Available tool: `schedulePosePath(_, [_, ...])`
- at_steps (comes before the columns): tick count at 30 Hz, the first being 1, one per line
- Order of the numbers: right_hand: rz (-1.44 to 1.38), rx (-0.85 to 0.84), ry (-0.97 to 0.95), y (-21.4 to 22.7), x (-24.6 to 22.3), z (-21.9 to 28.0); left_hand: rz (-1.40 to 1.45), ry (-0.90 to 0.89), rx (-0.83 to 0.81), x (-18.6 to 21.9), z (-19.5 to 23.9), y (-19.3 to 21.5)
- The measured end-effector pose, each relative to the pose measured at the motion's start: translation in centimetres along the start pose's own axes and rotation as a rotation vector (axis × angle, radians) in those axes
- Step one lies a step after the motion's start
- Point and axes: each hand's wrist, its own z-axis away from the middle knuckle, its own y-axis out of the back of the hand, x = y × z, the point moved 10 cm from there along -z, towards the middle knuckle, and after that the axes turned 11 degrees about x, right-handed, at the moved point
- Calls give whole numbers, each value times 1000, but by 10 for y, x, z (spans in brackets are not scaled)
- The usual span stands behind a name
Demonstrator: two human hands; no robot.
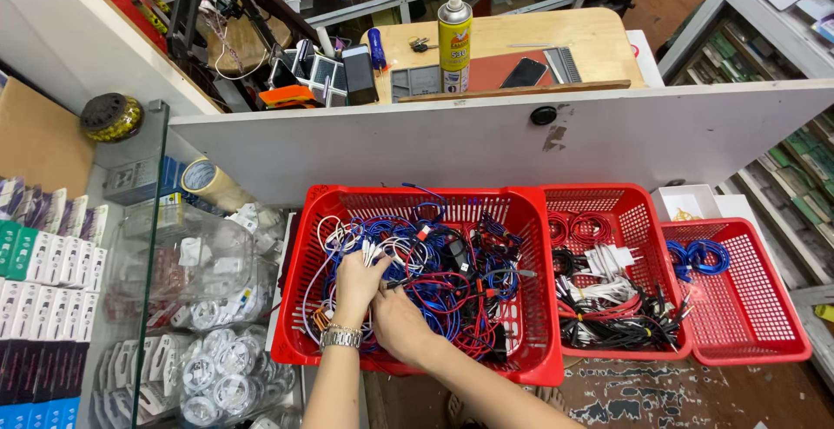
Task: The person sorts a tangled pile of various colored cables from a red basket, untangling and coiling them before placing them into separate baskets. The person handles blue, white, red, and black cables, organizing them by type and color.
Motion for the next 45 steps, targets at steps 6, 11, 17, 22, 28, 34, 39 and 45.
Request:
schedulePosePath(6, [-300,193,-486,66,124,16,-61,4,67,-8,0,1])
schedulePosePath(11, [145,469,-738,115,220,42,-21,-16,42,19,14,-12])
schedulePosePath(17, [62,-3,-653,26,188,25,61,-34,18,53,24,-29])
schedulePosePath(22, [-186,57,-268,38,114,8,33,-108,18,65,25,-44])
schedulePosePath(28, [261,234,-423,97,194,18,2,-78,-18,62,27,-46])
schedulePosePath(34, [882,-191,-358,43,319,35,212,49,-63,61,33,-40])
schedulePosePath(39, [1044,-371,-96,14,337,28,282,55,-42,64,31,-19])
schedulePosePath(45, [838,-432,-4,41,350,-2,340,135,-55,59,36,-10])
